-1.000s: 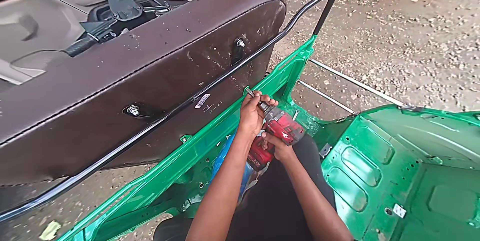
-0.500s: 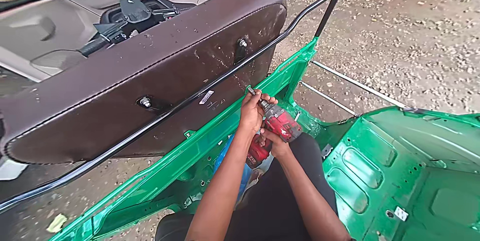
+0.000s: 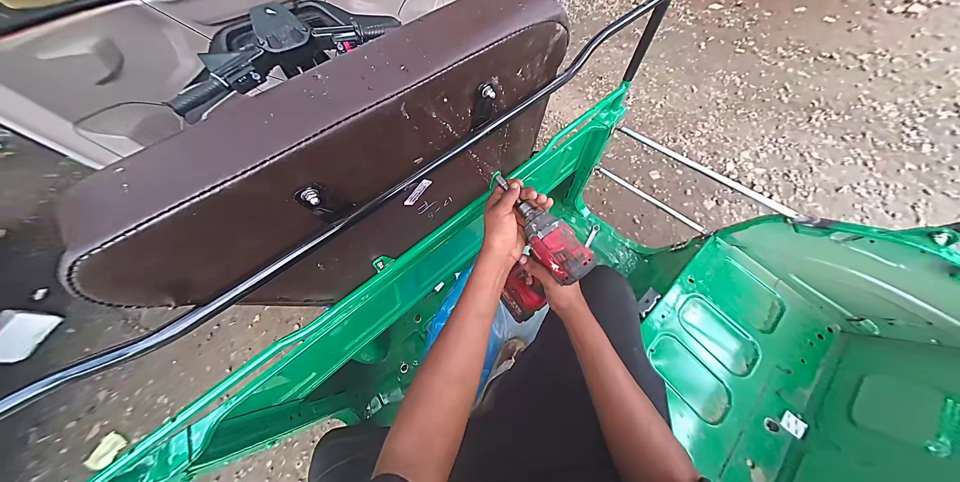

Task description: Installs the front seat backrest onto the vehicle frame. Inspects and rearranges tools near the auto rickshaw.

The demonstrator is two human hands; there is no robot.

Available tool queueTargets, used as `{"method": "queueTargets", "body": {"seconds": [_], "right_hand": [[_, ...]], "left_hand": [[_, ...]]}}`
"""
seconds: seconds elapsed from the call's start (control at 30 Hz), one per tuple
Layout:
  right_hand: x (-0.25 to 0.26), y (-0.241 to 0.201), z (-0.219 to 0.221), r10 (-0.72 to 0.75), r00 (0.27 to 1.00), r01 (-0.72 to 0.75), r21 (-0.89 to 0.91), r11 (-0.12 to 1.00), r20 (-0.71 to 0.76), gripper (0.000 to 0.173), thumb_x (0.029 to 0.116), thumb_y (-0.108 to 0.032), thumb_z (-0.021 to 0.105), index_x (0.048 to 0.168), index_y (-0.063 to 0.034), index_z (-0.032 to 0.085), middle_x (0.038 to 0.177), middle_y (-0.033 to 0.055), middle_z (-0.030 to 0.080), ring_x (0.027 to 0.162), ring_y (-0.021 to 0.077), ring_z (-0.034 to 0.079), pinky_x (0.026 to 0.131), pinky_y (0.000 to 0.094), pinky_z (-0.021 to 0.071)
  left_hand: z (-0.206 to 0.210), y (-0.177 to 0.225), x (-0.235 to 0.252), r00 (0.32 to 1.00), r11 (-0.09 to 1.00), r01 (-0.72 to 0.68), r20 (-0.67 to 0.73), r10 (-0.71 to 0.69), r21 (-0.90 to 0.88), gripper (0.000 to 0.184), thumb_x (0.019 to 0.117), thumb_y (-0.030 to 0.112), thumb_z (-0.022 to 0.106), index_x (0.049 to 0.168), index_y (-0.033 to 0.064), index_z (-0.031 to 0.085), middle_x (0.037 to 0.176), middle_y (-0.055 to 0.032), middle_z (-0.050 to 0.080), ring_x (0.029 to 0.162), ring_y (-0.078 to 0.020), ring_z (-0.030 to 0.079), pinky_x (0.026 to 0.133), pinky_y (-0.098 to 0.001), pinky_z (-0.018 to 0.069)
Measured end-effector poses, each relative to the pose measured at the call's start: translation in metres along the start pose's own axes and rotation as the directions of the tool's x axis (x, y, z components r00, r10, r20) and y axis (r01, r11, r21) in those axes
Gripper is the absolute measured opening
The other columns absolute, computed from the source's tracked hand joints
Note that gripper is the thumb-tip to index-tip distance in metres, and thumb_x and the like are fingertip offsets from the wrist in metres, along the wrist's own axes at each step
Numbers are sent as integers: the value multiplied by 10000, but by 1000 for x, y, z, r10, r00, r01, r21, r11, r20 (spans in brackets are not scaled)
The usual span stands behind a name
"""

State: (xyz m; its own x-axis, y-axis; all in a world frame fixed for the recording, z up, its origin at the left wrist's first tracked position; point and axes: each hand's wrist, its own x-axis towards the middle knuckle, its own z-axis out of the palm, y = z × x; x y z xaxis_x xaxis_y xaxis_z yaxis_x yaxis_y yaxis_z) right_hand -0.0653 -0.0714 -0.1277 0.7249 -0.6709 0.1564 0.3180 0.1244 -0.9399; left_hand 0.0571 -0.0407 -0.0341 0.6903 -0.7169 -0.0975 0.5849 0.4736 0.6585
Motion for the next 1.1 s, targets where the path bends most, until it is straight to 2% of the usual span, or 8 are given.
{"method": "queueTargets", "body": {"seconds": [0.1,0.23,0.37,0.43,0.6,0.77,1.0,1.1], "right_hand": [[-22,-15,-2,-38,999,35,-86,996,-33,250,882,-161,808,1024,7,689,760,64,706,613,156,660,599,329,596],[-36,-69,8,-113,994,111,-165,980,-6,289,911,-202,789,1101,-4,701,830,62,723,645,152,671,611,324,605],[-24,-126,23,-215,975,222,-143,965,64,249,932,-174,762,1102,-3,698,843,48,721,657,126,669,634,305,607],[-16,-144,30,-240,966,250,-117,961,95,235,937,-170,758,1090,-3,697,824,45,711,642,121,658,611,297,597],[-2,-158,38,-217,964,228,-63,972,152,192,957,-172,735,1058,-15,692,744,19,681,574,99,629,552,272,577],[13,-160,38,-212,955,217,-3,976,209,173,965,-141,713,1071,-6,686,735,27,668,567,101,617,551,273,568],[16,-170,42,-203,957,220,-63,974,207,118,946,-137,731,965,-29,686,718,28,656,557,110,610,545,281,567],[18,-175,41,-197,953,223,-95,970,229,133,956,-145,721,1005,-25,690,744,26,662,568,103,606,549,277,562]], "left_hand": [[12,5,-20,999,999,26,20,-26,19,212,1117,170,343,1122,63,526,838,-116,674,797,-290,723,859,-513,609],[39,37,-44,977,996,-25,211,6,88,232,1110,148,303,1151,34,501,864,-182,692,836,-332,733,871,-506,604],[65,75,-42,888,988,-147,448,106,56,209,1103,219,374,1136,81,528,904,-156,694,849,-275,730,844,-433,611],[74,89,-39,849,981,-191,508,149,32,207,1102,232,398,1127,78,534,919,-162,703,856,-271,736,834,-420,614],[81,101,-32,841,972,-234,508,188,29,222,1112,230,366,1115,73,523,912,-160,696,855,-268,735,828,-413,616],[82,106,-29,850,968,-251,484,208,24,207,1115,238,366,1121,90,511,930,-154,696,868,-259,733,832,-400,612],[85,106,-27,851,970,-237,469,235,-56,195,1114,246,383,1121,99,511,929,-149,695,851,-252,733,814,-381,614],[86,107,-28,858,970,-236,456,237,-59,211,1119,263,381,1143,100,511,924,-150,693,845,-254,737,800,-376,622]]}}
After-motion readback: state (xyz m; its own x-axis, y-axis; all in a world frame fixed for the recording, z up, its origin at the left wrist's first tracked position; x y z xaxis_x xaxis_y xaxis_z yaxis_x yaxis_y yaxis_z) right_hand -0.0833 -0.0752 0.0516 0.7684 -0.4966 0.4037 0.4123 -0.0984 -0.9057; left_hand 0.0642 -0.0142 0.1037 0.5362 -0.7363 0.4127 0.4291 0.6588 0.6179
